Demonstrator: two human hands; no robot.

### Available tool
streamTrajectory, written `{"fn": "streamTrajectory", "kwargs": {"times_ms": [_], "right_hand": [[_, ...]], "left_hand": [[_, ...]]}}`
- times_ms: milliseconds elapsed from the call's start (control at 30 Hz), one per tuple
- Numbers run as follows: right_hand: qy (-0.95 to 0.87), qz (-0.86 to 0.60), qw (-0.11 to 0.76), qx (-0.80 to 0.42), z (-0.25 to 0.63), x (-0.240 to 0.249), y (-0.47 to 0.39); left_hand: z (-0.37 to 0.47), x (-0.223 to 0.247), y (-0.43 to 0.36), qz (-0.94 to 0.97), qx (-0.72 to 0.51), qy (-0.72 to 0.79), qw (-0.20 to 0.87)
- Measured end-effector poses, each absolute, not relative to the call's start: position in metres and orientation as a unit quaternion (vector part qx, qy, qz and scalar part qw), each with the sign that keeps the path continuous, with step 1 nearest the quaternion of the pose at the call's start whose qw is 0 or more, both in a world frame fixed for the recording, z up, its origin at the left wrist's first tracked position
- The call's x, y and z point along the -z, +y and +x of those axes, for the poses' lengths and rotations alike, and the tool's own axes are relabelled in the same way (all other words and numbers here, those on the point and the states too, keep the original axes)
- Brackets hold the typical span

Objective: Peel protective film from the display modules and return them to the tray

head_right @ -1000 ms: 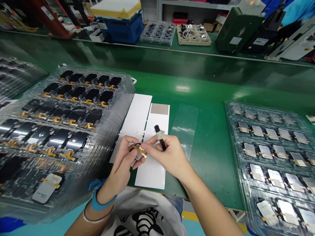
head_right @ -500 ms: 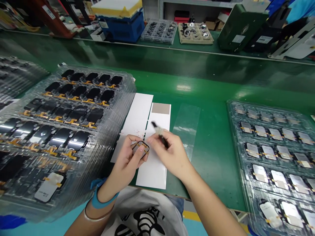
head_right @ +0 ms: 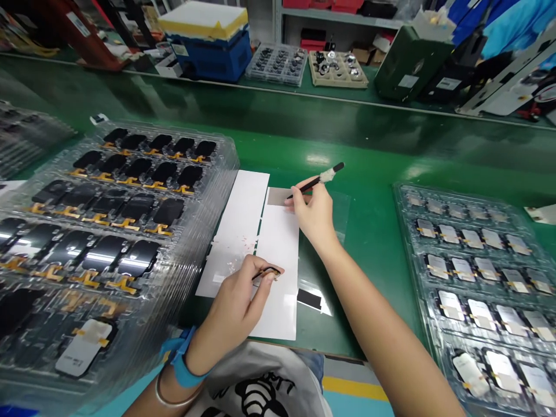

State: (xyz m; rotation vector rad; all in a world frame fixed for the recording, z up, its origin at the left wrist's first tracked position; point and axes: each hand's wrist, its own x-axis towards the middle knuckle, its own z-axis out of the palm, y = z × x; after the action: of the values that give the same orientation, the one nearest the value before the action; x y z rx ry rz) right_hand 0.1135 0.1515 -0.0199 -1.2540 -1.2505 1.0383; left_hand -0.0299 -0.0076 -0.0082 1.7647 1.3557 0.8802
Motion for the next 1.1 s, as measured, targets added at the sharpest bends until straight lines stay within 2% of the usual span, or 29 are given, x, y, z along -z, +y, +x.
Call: {"fn": "streamTrajectory", "kwargs": {"times_ms": [233,1100], "right_hand": [[-0.49,-0.541,0.536,-0.425,0.133,0.028,0.132],[-0.512,-0.508,0.531,-0.444,0.135,0.02,0.129]], "left_hand": [[-0.028,0.01,-0.008,0.722,-0.329,0.53,0.3],[-0.027,0.011,-0.007,0.723,-0.324,0.54,0.285]]}}
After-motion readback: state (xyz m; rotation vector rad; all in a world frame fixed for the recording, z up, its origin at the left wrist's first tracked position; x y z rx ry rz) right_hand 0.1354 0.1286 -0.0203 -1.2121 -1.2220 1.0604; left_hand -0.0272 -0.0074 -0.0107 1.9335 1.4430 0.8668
